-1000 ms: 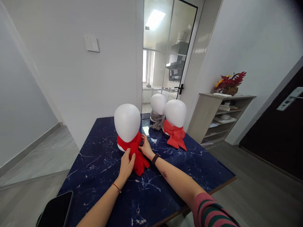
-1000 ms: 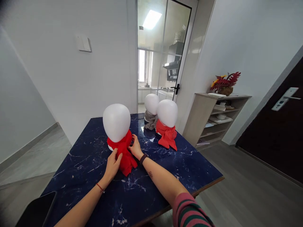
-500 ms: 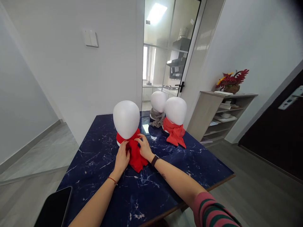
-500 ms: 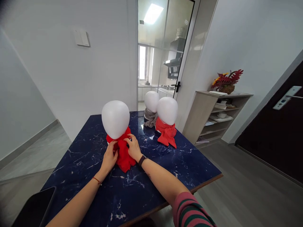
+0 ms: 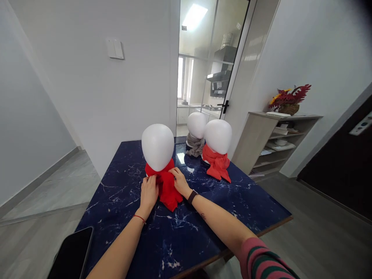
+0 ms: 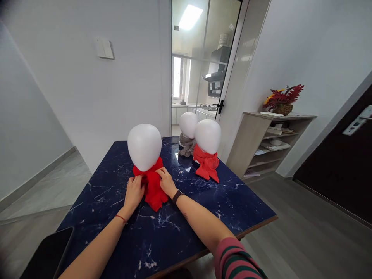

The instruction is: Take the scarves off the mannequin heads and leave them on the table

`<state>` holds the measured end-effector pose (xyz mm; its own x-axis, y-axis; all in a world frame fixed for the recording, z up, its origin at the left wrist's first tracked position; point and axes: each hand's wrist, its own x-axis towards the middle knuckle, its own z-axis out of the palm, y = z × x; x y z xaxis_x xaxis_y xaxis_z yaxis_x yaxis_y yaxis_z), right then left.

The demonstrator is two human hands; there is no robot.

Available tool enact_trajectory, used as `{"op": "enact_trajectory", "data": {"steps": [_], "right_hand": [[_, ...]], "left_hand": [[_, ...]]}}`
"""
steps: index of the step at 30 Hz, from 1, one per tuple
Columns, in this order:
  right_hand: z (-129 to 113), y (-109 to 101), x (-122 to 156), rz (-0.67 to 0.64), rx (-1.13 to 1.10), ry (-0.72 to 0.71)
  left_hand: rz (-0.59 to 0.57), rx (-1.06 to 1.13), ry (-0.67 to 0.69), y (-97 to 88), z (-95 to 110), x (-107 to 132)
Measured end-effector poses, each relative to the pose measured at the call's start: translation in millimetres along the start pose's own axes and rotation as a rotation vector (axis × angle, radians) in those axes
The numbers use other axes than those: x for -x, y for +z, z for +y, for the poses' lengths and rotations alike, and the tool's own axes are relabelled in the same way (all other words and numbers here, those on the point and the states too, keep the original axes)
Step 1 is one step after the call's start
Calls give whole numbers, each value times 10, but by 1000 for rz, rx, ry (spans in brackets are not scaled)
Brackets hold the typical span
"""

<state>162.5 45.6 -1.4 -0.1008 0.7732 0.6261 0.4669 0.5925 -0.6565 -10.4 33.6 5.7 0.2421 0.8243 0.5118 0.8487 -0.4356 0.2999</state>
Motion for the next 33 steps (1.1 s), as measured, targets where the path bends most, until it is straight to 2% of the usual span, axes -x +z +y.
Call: {"op": "enact_trajectory", "data": {"steps": [5, 8, 10, 13, 15, 21, 25, 28, 33], "right_hand": [[43, -20, -33, 142, -78, 74], [41, -42, -41, 165, -79, 80], [14, -54, -32, 119, -56, 25], [-31, -50, -7, -20, -9, -90], [-35, -30, 9, -95, 15, -116], [97, 47, 11, -83, 65, -43], [196, 57, -6, -9, 136, 22], [261, 46, -23, 76, 160, 65], [314, -3, -54, 117, 141, 48]], "left_hand": [[34, -75, -11, -23, -14, -6], [50, -52, -12, -16, -30, -5], [58, 10, 22, 2, -51, -8], [80, 122, 64, 38, -85, -17], [105, 180, 61, 57, -100, -24], [126, 250, 49, 47, -110, -37], [100, 157, -54, -14, -114, -40], [49, -18, -143, -76, -123, -34], [33, -322, -78, -163, -191, -24]]}}
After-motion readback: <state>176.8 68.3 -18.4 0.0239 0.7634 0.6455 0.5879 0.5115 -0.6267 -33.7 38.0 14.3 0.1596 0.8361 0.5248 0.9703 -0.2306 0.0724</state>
